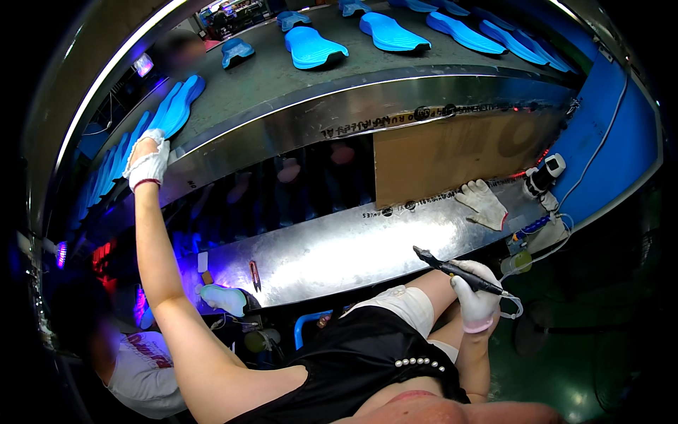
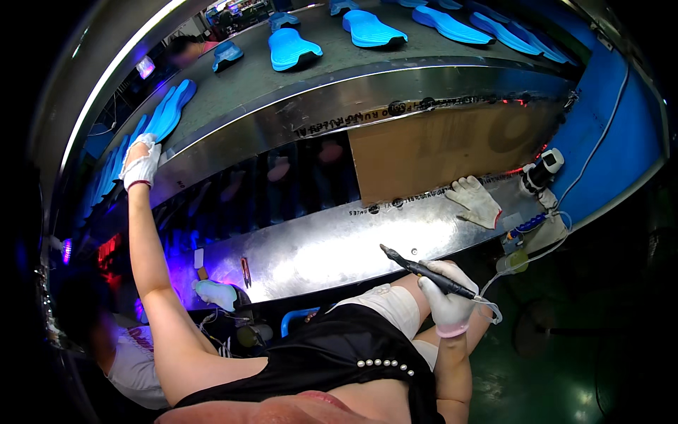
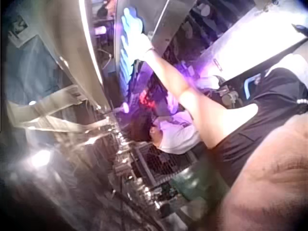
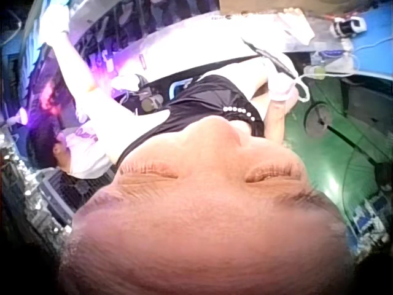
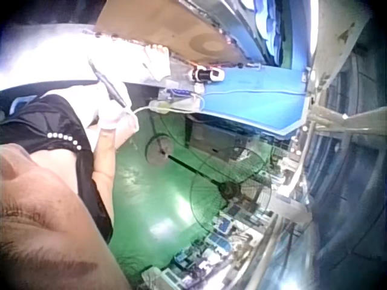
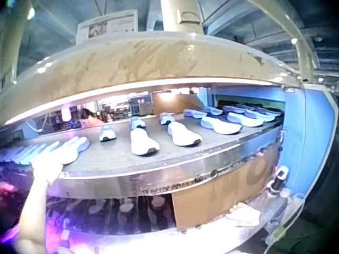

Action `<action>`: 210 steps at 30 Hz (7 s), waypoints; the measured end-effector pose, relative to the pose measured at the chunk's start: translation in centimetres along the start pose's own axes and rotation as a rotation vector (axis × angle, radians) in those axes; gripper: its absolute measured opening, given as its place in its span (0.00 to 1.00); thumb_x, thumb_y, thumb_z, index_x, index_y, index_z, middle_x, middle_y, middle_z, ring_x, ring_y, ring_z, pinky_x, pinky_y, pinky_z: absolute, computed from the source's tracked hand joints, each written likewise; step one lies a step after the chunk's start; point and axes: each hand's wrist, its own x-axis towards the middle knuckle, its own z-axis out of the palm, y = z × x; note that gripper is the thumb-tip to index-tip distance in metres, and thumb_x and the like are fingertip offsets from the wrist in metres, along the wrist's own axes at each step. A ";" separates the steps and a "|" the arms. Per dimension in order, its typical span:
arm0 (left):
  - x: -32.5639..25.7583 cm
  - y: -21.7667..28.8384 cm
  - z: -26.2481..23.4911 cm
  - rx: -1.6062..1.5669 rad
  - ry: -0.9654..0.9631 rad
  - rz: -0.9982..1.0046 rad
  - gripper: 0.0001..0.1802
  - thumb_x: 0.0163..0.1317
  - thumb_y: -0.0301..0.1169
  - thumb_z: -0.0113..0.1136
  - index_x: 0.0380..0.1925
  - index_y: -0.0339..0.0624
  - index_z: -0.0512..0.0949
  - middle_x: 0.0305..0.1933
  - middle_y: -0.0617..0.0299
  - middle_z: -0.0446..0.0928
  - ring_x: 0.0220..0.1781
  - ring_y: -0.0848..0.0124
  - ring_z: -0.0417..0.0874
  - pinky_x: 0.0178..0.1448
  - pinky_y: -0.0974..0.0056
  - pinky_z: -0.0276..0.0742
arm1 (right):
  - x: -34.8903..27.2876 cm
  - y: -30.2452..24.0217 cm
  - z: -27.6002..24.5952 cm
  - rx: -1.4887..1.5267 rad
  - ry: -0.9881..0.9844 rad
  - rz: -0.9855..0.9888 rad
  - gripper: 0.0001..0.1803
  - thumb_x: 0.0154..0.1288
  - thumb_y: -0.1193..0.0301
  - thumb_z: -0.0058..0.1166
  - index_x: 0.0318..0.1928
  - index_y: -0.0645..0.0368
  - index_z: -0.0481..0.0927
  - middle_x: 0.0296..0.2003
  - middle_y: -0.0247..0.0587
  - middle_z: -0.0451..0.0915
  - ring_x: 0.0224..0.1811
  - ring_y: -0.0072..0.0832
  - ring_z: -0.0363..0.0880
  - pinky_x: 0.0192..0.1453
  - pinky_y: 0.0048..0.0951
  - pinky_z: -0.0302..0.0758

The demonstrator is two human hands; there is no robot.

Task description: The person uses a brush to apply a substance to blue shoe soles one at a time, then places each sole onto a conveyor belt.

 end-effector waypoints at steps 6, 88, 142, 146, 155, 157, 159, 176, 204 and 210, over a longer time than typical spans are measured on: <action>-3.7 9.1 -1.6 -1.273 0.072 -0.286 0.16 0.60 0.25 0.62 0.48 0.35 0.77 0.48 0.57 0.79 0.49 0.70 0.81 0.47 0.68 0.79 | 0.0 0.5 -0.1 -0.045 -0.001 0.010 0.15 0.47 0.86 0.62 0.40 0.69 0.81 0.34 0.44 0.82 0.36 0.26 0.82 0.42 0.22 0.78; -27.5 40.6 2.5 -2.979 -1.677 -0.650 0.54 0.58 0.75 0.32 0.68 0.41 0.57 0.61 0.35 0.68 0.58 0.41 0.74 0.63 0.42 0.71 | 0.5 -1.1 4.0 -0.570 0.001 -0.590 0.12 0.52 0.75 0.65 0.39 0.59 0.82 0.32 0.41 0.82 0.31 0.37 0.82 0.37 0.32 0.78; -16.8 37.5 8.9 -2.089 -0.682 1.278 0.27 0.64 0.39 0.57 0.63 0.45 0.71 0.64 0.52 0.70 0.67 0.55 0.69 0.67 0.55 0.68 | 0.8 -3.7 2.0 -0.647 -0.393 -0.534 0.13 0.48 0.75 0.63 0.39 0.56 0.85 0.39 0.41 0.86 0.31 0.29 0.83 0.33 0.23 0.77; -15.8 36.8 8.4 -2.030 -0.560 1.365 0.33 0.58 0.38 0.65 0.64 0.45 0.69 0.65 0.53 0.68 0.67 0.54 0.69 0.67 0.57 0.67 | -0.6 -5.0 2.5 -0.794 -0.427 -0.619 0.15 0.49 0.73 0.57 0.40 0.55 0.85 0.41 0.40 0.85 0.26 0.27 0.79 0.30 0.23 0.75; -15.8 35.5 7.8 -1.963 -0.431 1.186 0.32 0.54 0.47 0.69 0.56 0.43 0.73 0.52 0.47 0.75 0.51 0.54 0.78 0.48 0.59 0.77 | 0.8 -5.1 1.1 -0.778 -0.298 -0.664 0.13 0.47 0.74 0.60 0.37 0.55 0.85 0.40 0.44 0.86 0.21 0.26 0.76 0.24 0.23 0.71; -16.2 35.2 8.4 -2.002 -0.525 1.061 0.30 0.56 0.49 0.66 0.53 0.42 0.74 0.45 0.46 0.77 0.41 0.53 0.81 0.38 0.59 0.79 | 0.6 -5.9 0.9 -0.850 -0.384 -0.651 0.13 0.48 0.75 0.60 0.38 0.56 0.85 0.41 0.47 0.85 0.22 0.28 0.76 0.25 0.24 0.71; -16.1 35.2 8.8 -2.033 -0.605 0.937 0.29 0.58 0.51 0.63 0.50 0.40 0.75 0.39 0.44 0.79 0.31 0.52 0.83 0.27 0.59 0.80 | 0.3 -7.0 0.7 -0.894 -0.454 -0.633 0.13 0.48 0.76 0.60 0.39 0.57 0.85 0.41 0.48 0.85 0.22 0.29 0.76 0.25 0.24 0.71; -21.6 37.5 0.4 -2.949 -1.942 -0.230 0.55 0.57 0.72 0.39 0.66 0.30 0.59 0.54 0.30 0.73 0.48 0.41 0.80 0.53 0.44 0.79 | 0.9 -5.1 4.2 -0.733 -0.187 -0.750 0.15 0.48 0.72 0.68 0.39 0.54 0.84 0.39 0.39 0.84 0.32 0.32 0.80 0.34 0.30 0.75; -5.1 26.7 -5.0 -0.446 0.318 0.304 0.39 0.60 0.53 0.59 0.55 0.26 0.69 0.60 0.35 0.66 0.57 0.43 0.69 0.61 0.47 0.64 | -2.0 -2.1 2.7 0.098 0.111 -0.198 0.13 0.48 0.85 0.60 0.38 0.69 0.78 0.35 0.49 0.82 0.33 0.30 0.80 0.39 0.25 0.77; -1.9 23.0 -4.1 -1.167 0.158 0.295 0.25 0.65 0.42 0.56 0.56 0.37 0.73 0.60 0.43 0.71 0.64 0.48 0.70 0.69 0.55 0.64 | -0.9 -1.4 2.6 0.046 0.105 -0.336 0.14 0.46 0.85 0.62 0.37 0.68 0.79 0.32 0.48 0.83 0.31 0.31 0.81 0.37 0.26 0.77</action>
